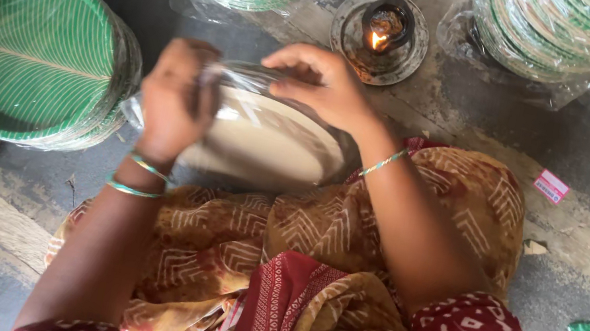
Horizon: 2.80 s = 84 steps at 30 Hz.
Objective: The person wraps individual green leaf-patterned plates with plastic film, seals the film using a small flame from a lit lamp, and stacks the wrapped plates. The process is repeated for multiple plates.
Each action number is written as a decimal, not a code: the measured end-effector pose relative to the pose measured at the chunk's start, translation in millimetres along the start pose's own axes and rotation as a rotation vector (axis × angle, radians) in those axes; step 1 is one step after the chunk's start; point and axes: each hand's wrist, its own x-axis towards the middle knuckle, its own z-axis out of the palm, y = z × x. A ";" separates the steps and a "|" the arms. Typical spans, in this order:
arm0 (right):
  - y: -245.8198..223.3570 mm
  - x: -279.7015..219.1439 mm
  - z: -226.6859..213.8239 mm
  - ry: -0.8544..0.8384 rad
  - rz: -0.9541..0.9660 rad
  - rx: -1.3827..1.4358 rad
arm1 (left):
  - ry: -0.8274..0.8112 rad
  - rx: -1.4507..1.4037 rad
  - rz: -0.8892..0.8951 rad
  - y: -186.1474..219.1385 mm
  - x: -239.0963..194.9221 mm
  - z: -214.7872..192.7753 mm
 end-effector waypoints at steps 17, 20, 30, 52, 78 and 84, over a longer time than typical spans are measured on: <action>86.8 -15.6 -72.2 0.426 0.000 -0.058 | -0.229 -0.618 -1.162 -105.9 -29.5 36.3; 166.1 -28.5 -110.5 0.747 0.302 0.187 | -0.602 -0.598 -1.239 -128.9 -54.6 62.9; 272.1 -47.7 -124.5 0.895 0.494 0.378 | -0.537 -0.357 -0.992 -137.2 -67.7 90.9; 85.9 -30.8 -64.1 0.100 0.077 0.322 | -0.077 -0.780 -0.624 -81.8 -27.5 -9.5; 201.9 -58.2 -21.0 -0.329 0.420 -1.031 | -1.236 0.134 -0.967 -170.0 -136.6 62.5; -111.7 -54.2 -19.0 -0.235 0.538 -1.348 | -0.423 0.791 -0.286 18.9 -59.6 -97.5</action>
